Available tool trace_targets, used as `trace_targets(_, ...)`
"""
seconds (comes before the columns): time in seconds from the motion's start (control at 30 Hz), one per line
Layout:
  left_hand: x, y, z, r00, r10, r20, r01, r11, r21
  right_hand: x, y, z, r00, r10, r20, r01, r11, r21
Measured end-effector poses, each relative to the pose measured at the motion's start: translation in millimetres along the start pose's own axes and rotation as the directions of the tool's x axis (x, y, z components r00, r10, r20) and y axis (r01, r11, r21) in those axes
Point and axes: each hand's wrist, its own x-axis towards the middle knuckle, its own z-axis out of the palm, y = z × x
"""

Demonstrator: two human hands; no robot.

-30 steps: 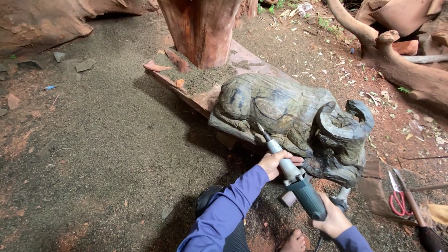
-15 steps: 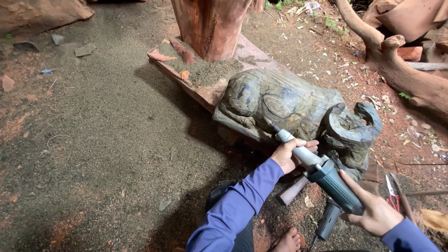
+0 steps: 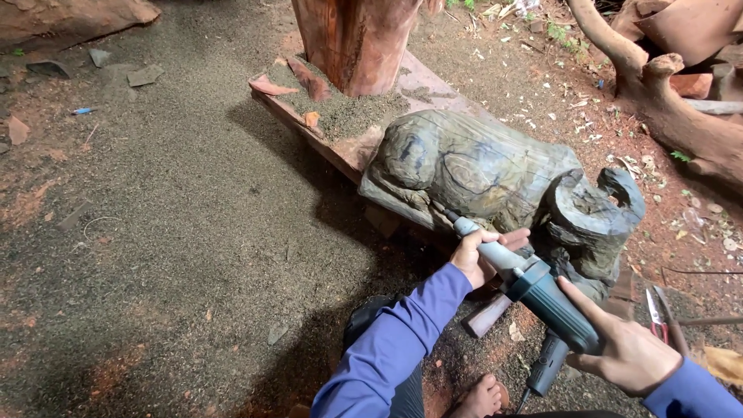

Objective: Carving details into a wooden buffalo sculpture using a power rotary tool

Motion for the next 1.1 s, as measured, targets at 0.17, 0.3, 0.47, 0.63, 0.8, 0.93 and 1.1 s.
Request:
trace_targets(0.17,2,7,-1,0.999,0.038,0.010,-0.039,0.997,0.066,12,10,18,0.995,-0.057,-0.078,0.065,0.992,0.112)
trace_targets(0.3,2,10,4,0.999,0.047,-0.002,-0.046,0.993,0.109,9,8,20,0.995,-0.035,-0.095,0.052,0.983,0.175)
trace_targets(0.47,5,11,6,0.997,0.069,-0.019,-0.067,0.993,0.096,2,4,24,0.994,-0.012,-0.113,0.041,0.965,0.259)
trace_targets(0.63,0,4,5,0.997,0.071,-0.038,-0.067,0.995,0.076,14,15,20,1.000,-0.015,-0.027,0.020,0.977,0.213)
trace_targets(0.8,-3,16,18,0.975,0.161,0.152,-0.167,0.985,0.030,8,-1,-30,0.997,-0.062,-0.055,0.054,0.990,-0.133)
trace_targets(0.93,1,36,25,0.939,0.278,0.202,-0.288,0.957,0.024,8,-21,-76,1.000,0.001,-0.004,-0.002,0.944,-0.329)
trace_targets(1.1,5,62,26,0.942,0.290,0.168,-0.289,0.957,-0.029,40,-18,-101,0.972,-0.200,-0.119,0.129,0.888,-0.440)
